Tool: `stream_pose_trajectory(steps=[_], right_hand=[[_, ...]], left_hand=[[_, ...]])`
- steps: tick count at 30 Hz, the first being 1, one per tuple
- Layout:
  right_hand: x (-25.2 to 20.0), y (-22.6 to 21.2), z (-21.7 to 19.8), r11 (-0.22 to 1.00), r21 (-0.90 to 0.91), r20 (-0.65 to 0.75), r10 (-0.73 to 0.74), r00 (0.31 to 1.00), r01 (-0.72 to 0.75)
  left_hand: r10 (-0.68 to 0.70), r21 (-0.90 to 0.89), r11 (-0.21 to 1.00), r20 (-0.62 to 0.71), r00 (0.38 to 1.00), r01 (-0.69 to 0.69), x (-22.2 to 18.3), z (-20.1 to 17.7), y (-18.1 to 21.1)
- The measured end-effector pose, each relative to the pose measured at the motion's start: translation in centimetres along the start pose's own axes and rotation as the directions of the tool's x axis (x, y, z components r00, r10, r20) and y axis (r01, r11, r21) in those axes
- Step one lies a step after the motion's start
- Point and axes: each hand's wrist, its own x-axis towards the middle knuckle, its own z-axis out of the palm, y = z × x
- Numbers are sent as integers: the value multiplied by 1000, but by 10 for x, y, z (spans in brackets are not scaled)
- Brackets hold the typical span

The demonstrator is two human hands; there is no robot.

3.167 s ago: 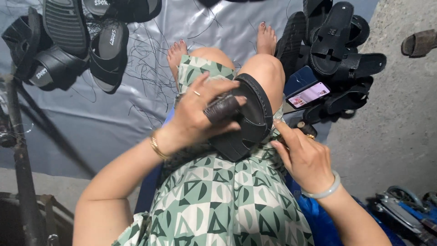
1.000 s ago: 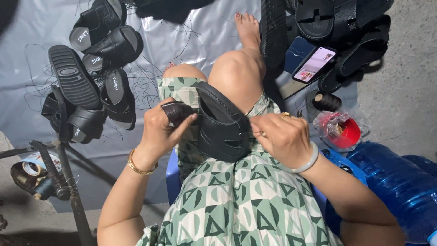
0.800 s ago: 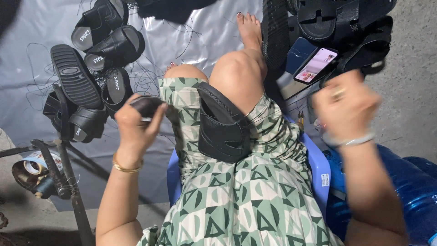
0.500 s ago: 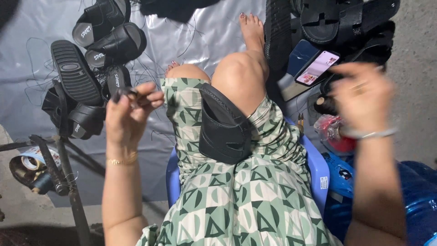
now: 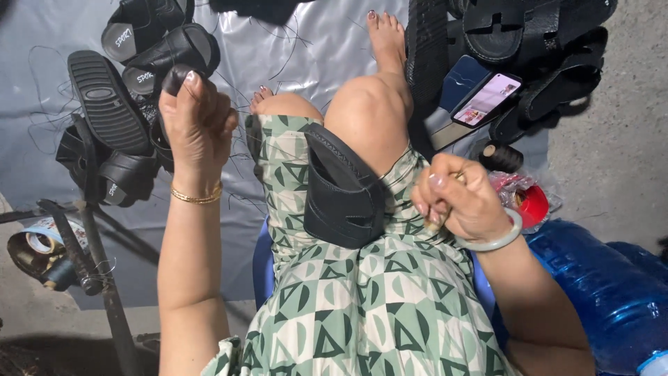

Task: Hand-sewing the upper part of a black sandal to its sole using a needle and thread.

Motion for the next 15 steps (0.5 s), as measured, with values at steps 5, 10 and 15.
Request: stream_pose_trajectory(steps=[5,10,15], right_hand=[[-6,-37,-3,529,-845,-91,-287,953,79],[-37,-30,6,-155,-976,189,-244,951,155],[-43,-31,37,-528,-835,238,-97,966,153]], left_hand=[[32,344,937,68,997,-53,-17,-35,6],[197,876,270,355,914,-399,-58,14,21],[-50,780,241,605,795,-578,-94,65,-12]])
